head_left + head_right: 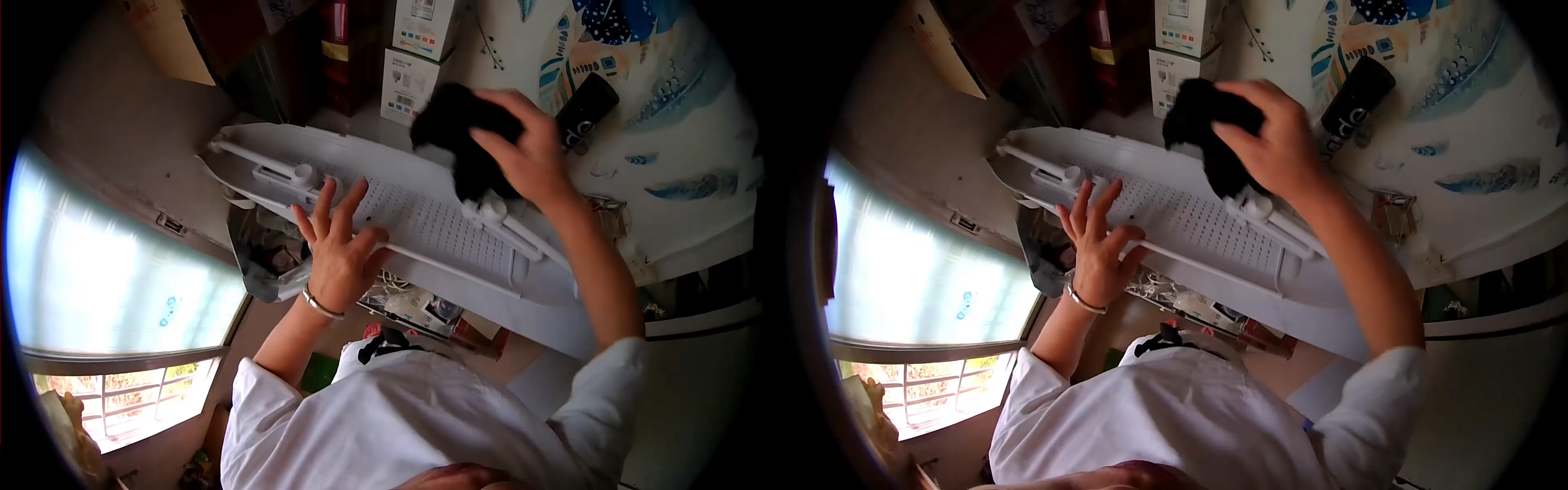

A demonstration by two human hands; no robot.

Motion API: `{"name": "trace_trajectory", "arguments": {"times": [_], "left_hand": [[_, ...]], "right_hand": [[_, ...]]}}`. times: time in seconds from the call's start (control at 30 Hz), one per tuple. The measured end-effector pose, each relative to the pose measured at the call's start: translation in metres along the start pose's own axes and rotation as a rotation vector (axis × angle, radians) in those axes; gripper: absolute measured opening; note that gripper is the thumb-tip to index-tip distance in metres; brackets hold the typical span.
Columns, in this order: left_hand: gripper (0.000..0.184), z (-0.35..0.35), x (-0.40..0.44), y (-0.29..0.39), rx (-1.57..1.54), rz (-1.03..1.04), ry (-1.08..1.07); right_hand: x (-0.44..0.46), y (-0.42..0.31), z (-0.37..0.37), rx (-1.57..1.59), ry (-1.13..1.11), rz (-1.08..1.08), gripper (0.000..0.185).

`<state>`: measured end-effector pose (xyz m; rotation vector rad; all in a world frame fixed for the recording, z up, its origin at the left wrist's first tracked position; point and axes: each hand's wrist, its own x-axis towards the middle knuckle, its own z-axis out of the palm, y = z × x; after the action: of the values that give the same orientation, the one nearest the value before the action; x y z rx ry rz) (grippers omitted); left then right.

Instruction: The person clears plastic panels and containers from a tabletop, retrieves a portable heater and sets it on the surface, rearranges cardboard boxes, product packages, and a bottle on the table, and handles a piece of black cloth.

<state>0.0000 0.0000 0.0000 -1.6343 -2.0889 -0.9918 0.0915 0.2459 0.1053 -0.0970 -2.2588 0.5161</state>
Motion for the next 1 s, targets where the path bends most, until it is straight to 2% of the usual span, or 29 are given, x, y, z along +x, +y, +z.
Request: {"name": "trace_trajectory", "arguments": {"times": [0.03,0.07,0.1,0.17,0.23,0.3,0.37,0.53,0.63,0.73,0.83,0.87,1.0], "left_hand": [[0.025,0.002,-0.001,0.003,-0.018,-0.003,0.012],[0.027,0.004,-0.003,0.005,-0.037,-0.005,0.023],[0.025,-0.012,-0.009,0.002,-0.043,-0.005,-0.018],[0.023,-0.016,-0.014,-0.001,-0.062,0.011,0.003],[0.025,-0.026,-0.021,-0.007,-0.034,0.022,-0.016],[0.026,-0.021,-0.022,-0.006,-0.043,0.03,-0.007],[0.027,-0.024,-0.024,-0.008,-0.024,0.028,-0.024],[0.022,-0.033,-0.028,-0.011,-0.042,0.018,-0.062],[0.02,-0.032,-0.028,-0.013,-0.048,0.022,-0.066],[0.018,-0.031,-0.027,-0.014,-0.06,0.026,-0.052],[0.017,-0.031,-0.025,-0.012,-0.061,0.032,-0.032],[0.017,-0.031,-0.024,-0.013,-0.054,0.036,-0.032],[0.018,-0.027,-0.025,-0.014,-0.03,0.071,0.005]], "right_hand": [[0.005,0.002,-0.005,-0.019,-0.005,-0.019,0.034],[0.014,0.003,0.013,-0.171,0.049,-0.06,0.033],[0.02,0.003,0.04,-0.235,0.044,0.005,0.041],[0.035,0.002,0.072,-0.521,-0.051,-0.16,0.044],[0.03,0.017,0.115,-0.718,-0.261,-0.3,0.047],[0.027,0.032,0.133,-0.657,-0.677,-0.257,0.046],[0.017,0.04,0.153,-0.513,-0.648,-0.091,0.045],[-0.005,0.043,0.122,-0.423,-0.783,-0.033,0.045],[-0.033,0.048,0.081,-0.349,-0.7,-0.012,0.045],[-0.043,0.031,0.046,-0.517,-0.766,0.289,0.045],[-0.041,0.044,0.048,-0.624,-0.743,0.393,0.039],[-0.037,0.05,0.053,-0.6,-0.728,0.411,0.045],[-0.033,0.058,0.059,-0.57,-0.69,0.431,0.05]]}}
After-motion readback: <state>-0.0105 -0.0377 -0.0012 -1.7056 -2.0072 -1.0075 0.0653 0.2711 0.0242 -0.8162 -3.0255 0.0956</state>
